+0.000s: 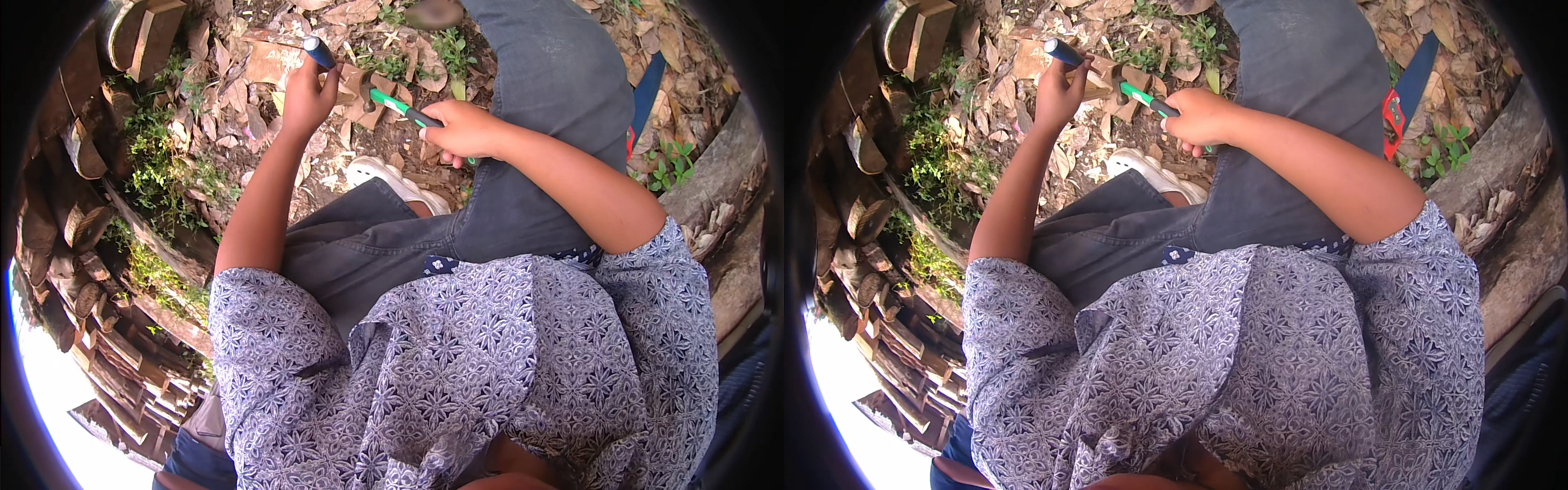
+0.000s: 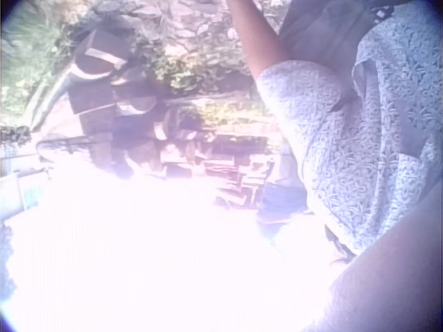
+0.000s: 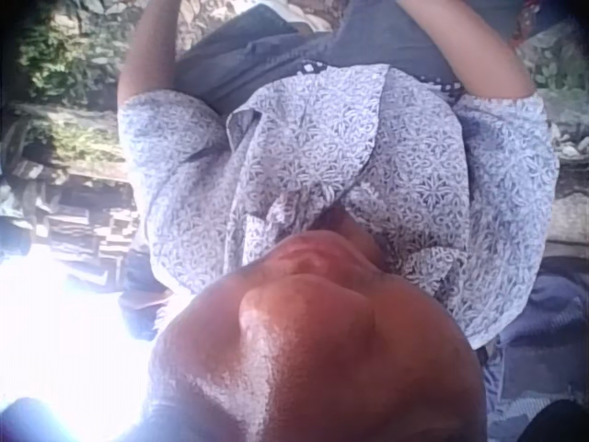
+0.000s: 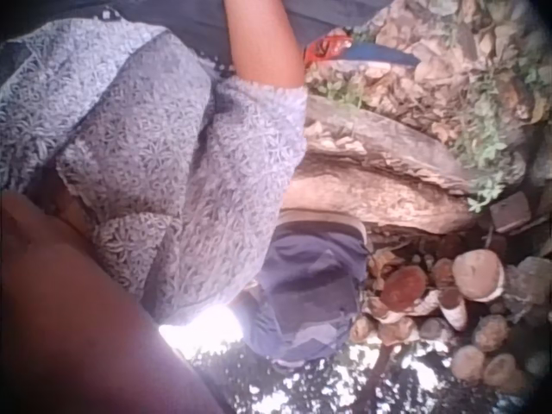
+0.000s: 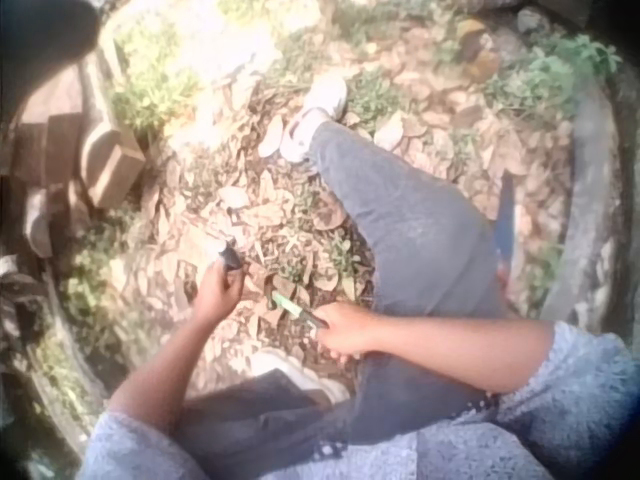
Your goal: The person sits on the ground and uses a chisel and hammer to carve a small wooden block. They repeatedly strike the chisel to remove wood, then inspect the carved area and continue shaping the block.
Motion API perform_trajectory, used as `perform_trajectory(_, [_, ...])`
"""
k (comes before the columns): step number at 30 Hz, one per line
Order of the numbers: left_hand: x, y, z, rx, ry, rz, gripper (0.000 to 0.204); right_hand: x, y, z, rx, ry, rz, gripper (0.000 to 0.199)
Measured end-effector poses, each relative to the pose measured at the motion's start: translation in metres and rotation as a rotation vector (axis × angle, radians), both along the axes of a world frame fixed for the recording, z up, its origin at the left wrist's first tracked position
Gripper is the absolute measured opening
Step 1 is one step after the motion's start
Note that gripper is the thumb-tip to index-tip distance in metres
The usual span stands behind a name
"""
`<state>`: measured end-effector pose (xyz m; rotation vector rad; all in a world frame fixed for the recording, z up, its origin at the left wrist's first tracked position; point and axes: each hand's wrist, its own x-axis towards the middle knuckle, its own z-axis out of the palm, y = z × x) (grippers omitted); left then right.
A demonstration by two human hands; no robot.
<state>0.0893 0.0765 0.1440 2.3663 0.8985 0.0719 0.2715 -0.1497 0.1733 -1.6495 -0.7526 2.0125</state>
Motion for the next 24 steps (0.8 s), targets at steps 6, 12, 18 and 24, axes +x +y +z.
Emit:
perform_trajectory(6, [-0.01, 0.015, -0.018, -0.066, -0.189, 0.304, 0.027, -0.017, 0.001, -0.003, 0.062, 0.032, 0.086, 0.024])
perform_trajectory(12, [-0.002, 0.004, -0.014, 0.092, -0.044, 0.146, 0.023, -0.018, 0.008, -0.011, 0.049, -0.007, -0.021, 0.024])
perform_trajectory(18, [-0.002, 0.002, -0.003, 0.284, 0.129, -0.087, 0.026, -0.021, 0.017, -0.024, 0.04, 0.031, -0.143, 0.023])
perform_trajectory(24, [-0.009, 0.002, 0.004, 0.323, 0.107, -0.14, 0.026, -0.011, 0.017, -0.018, 0.018, 0.008, -0.129, 0.022])
